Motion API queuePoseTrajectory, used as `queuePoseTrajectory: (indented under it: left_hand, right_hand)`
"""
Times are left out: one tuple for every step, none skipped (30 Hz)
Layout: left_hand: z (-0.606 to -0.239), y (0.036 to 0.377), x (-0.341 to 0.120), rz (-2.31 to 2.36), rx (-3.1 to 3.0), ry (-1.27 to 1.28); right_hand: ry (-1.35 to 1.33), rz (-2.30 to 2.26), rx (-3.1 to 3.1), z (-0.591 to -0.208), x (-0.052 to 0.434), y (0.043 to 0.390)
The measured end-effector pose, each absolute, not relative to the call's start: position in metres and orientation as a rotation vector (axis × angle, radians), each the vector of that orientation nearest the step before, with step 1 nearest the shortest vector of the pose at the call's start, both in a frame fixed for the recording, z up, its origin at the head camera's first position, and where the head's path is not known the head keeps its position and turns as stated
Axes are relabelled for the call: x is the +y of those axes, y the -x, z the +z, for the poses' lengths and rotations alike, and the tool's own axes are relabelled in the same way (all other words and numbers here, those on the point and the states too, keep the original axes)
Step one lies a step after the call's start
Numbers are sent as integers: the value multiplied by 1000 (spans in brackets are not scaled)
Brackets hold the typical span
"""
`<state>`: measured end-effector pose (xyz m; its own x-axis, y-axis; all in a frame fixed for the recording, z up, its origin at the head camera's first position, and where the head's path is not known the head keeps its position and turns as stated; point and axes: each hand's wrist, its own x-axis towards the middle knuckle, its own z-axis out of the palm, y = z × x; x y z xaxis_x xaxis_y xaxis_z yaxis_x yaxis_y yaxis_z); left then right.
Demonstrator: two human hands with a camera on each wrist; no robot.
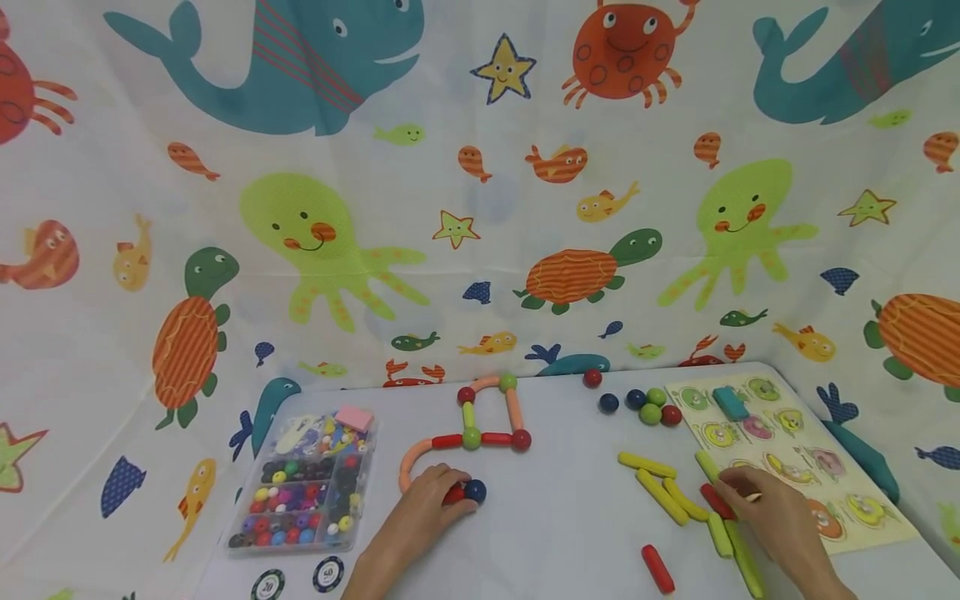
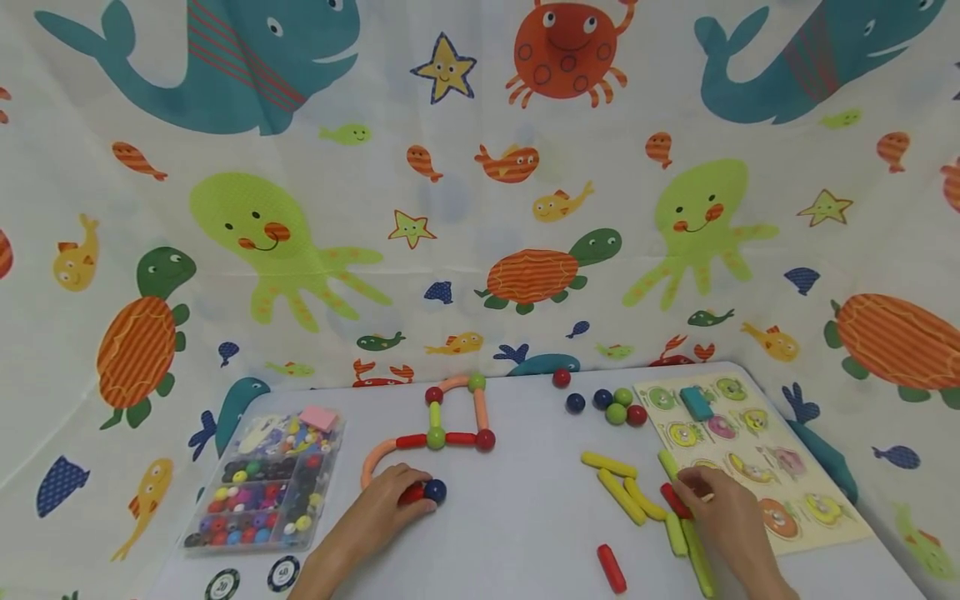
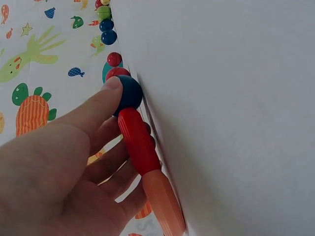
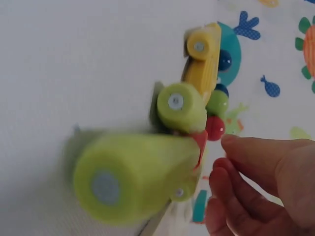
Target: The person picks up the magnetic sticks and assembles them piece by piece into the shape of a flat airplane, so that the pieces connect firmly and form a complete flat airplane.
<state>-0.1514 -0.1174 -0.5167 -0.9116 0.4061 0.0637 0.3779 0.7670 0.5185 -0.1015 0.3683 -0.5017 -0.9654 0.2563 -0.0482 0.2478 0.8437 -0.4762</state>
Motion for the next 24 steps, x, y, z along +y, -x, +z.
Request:
queuePoseTrajectory:
  left_hand:
    - [-517, 151, -118, 838, 2904, -648]
    - [-517, 151, -118, 842, 2906, -654]
    - [-518, 152, -118, 845, 2909, -662]
    - [-518, 152, -118, 849, 2910, -670]
    - [-518, 152, -118, 853, 2911, -676]
    - [-518, 151, -119, 854, 2909, -677]
    - [-518, 151, -119, 855, 2907, -680]
    - [-517, 151, -119, 856, 2904, -679]
    - [-517, 151, -119, 857, 2903, -680]
    - [-517, 151, -119, 859, 2901, -679]
    - [-516, 151, -119, 859, 2900, -677]
    - [-516, 151, -119, 860, 2899, -676]
    - [-516, 151, -119, 860, 2900, -673]
    - [-516, 151, -119, 859, 2899, -670]
    - [-517, 151, -119, 858, 2899, -671]
    - [-517, 151, -119, 856, 2896, -664]
    - [-517, 151, -119, 853, 2893, -657]
    - [-517, 151, -119, 851, 2888, -650]
    - [-517, 151, -119, 850, 2885, -645]
    - [-517, 152, -119, 849, 2882, -641]
    - [-518, 152, -119, 847, 2879, -638]
    - [-518, 152, -119, 845, 2877, -633]
    - [-518, 152, -119, 846, 2877, -633]
    - [-518, 152, -120, 847, 2876, -632]
  right_hand:
    - [402, 776, -3018, -502, 366, 101]
    - [397, 774, -3031, -503, 364, 101]
    - [394, 780, -3043, -503, 362, 102]
    - [392, 779, -3049, -504, 360, 102]
    - [394, 775, -3057, -505, 358, 102]
    - [390, 767, -3062, -506, 356, 102]
    - [393, 766, -3069, -506, 355, 103]
    - [393, 756, -3077, -506, 353, 103]
    - [389, 750, -3085, -506, 352, 104]
    - [382, 733, -3095, -505, 351, 104]
    - [375, 718, -3106, -504, 350, 105]
    - [365, 705, -3116, -504, 349, 106]
    - [362, 695, -3129, -503, 348, 107]
    - [357, 678, -3139, -502, 348, 107]
    - [351, 653, -3149, -502, 348, 108]
    - [349, 641, -3160, -501, 347, 109]
    - [349, 636, -3170, -501, 347, 109]
    - [351, 633, -3182, -502, 347, 110]
    - [355, 631, -3188, -502, 346, 111]
    - [358, 635, -3188, -502, 346, 112]
    - [362, 646, -3184, -502, 346, 112]
    - [368, 662, -3175, -502, 346, 112]
    - [376, 679, -3162, -502, 346, 113]
    - [385, 692, -3149, -502, 346, 114]
